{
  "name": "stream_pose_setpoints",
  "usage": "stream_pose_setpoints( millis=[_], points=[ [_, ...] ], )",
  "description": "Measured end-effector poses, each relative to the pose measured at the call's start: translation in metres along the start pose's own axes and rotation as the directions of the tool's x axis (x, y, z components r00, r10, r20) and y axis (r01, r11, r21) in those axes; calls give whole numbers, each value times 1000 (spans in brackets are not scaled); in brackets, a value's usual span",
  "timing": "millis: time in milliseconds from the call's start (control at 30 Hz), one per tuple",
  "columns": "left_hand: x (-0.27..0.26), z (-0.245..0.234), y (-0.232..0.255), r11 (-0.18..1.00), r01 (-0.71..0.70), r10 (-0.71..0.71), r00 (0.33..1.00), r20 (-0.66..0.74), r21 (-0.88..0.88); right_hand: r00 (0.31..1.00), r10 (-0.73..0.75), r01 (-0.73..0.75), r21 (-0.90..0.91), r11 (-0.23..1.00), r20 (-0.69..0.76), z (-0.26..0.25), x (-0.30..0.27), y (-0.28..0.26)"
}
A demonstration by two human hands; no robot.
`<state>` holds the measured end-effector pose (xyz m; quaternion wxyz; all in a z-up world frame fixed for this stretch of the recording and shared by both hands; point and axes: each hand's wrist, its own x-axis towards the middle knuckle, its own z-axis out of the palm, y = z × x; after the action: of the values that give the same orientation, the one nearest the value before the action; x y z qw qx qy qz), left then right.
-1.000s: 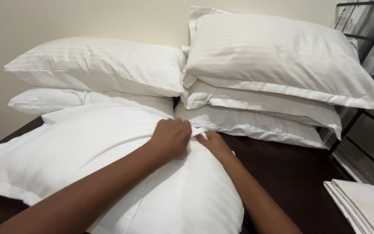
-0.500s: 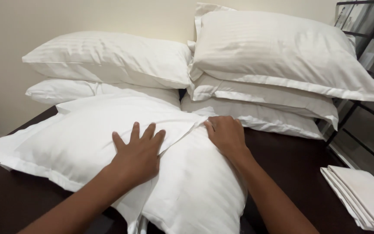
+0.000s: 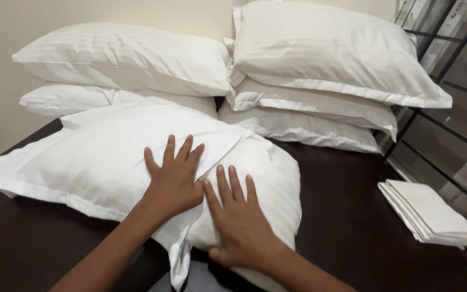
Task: Put a white pillowcase onto a pillow.
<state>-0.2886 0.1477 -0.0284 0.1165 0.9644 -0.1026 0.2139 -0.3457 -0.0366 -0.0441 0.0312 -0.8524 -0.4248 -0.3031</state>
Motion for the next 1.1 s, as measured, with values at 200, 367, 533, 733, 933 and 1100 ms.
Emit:
stream_pose_setpoints(
  millis=[200,367,533,733,933,1100],
  points=[
    [-22,-15,15,998,34,-30,997,67,-54,959,147,-147,-17,989,243,-2,20,29],
    [-59,6,30,996,80,-82,991,-106,-28,978,162,-156,-51,986,134,21,12,47],
    [-84,0,47,901,344,-398,898,-187,-264,989,150,-149,-58,987,8,18,9,23],
    [-97,15,46,744,646,-578,750,322,-169,981,138,-159,-149,976,-139,44,3,18],
    [-91,79,37,596,445,-625,780,-39,-668,954,11,-76,-205,976,-299,44,6,31],
    [-87,82,57,428,284,-702,702,-118,-858,959,152,-170,-55,984,-238,27,27,31]
  ],
)
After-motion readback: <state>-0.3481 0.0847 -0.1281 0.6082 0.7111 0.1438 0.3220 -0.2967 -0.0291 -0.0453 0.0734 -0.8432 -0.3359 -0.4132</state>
